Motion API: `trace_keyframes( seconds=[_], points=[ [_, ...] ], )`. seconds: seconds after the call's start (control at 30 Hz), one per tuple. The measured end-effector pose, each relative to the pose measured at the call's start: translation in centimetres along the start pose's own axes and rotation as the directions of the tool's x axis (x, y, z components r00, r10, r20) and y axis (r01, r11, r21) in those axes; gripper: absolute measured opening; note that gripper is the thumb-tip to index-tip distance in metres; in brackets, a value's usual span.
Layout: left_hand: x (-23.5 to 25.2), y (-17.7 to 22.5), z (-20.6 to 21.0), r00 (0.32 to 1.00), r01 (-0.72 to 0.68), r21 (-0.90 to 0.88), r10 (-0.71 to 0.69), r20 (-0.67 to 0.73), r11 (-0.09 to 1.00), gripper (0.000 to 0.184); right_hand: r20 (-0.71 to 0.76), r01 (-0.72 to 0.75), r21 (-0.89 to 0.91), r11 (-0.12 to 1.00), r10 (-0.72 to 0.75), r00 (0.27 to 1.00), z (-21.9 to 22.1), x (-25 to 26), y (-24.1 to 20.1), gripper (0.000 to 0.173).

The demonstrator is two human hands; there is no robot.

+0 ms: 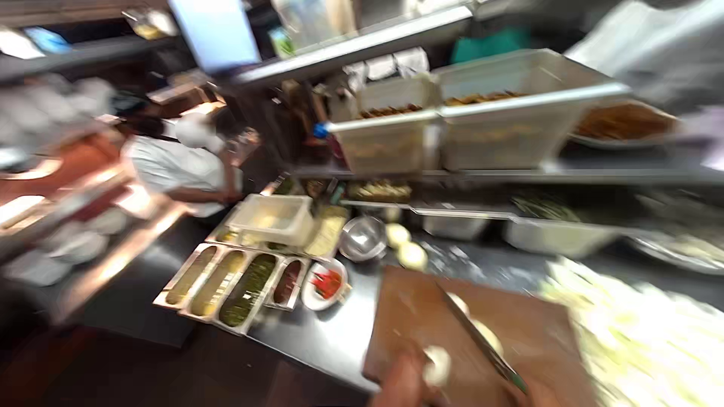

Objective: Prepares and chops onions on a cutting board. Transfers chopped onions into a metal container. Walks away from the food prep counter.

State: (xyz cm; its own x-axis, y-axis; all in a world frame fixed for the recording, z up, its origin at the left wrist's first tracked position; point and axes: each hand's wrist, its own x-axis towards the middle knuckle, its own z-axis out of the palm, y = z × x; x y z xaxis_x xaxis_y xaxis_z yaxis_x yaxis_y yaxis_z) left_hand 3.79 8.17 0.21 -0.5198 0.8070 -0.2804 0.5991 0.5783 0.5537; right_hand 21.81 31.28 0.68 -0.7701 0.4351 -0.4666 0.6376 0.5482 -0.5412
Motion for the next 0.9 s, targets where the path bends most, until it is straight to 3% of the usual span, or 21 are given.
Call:
trace_keyframes(
  seconds=[0.13,0.33,0.43,0.57,0.73,0.8,0.9],
  points=[
    [2.5,3.1,-0.2,0.985,0.082,0.105,-0.096,0.14,0.991,0.052,-0.005,-0.157,-0.083,0.984,0.157,0.988,0.3,-2.3,-2.7,0.052],
    [4.1,5.7,0.8,0.97,0.11,0.156,-0.14,0.197,0.982,0.049,0.124,-0.079,-0.204,0.976,0.106,0.987,-0.2,-5.6,-4.9,0.037],
    [4.4,6.0,0.7,0.971,0.12,0.151,-0.148,0.188,0.981,0.045,0.18,-0.101,-0.256,0.961,0.15,0.972,-0.6,-6.1,-5.7,0.036],
    [4.7,5.5,0.9,0.97,0.113,0.139,-0.139,0.199,0.984,0.045,0.216,-0.129,-0.274,0.953,0.191,0.958,-0.6,-5.3,-6.4,0.036],
    [4.2,4.1,0.8,0.974,0.069,0.126,-0.094,0.205,0.99,0.043,0.11,-0.058,-0.163,0.985,0.077,0.991,3.1,-1.9,-3.9,0.035],
    [3.9,2.7,0.5,0.983,0.036,0.095,-0.053,0.177,0.995,0.035,0.097,-0.021,-0.096,0.995,0.03,0.995,2.9,-2.1,-2.9,0.036],
    [4.3,0.9,0.6,0.993,-0.02,0.063,0.012,0.12,0.998,0.03,0.13,0.005,-0.133,0.991,0.013,0.991,0.9,-3.7,-4.1,0.035]
  ],
)
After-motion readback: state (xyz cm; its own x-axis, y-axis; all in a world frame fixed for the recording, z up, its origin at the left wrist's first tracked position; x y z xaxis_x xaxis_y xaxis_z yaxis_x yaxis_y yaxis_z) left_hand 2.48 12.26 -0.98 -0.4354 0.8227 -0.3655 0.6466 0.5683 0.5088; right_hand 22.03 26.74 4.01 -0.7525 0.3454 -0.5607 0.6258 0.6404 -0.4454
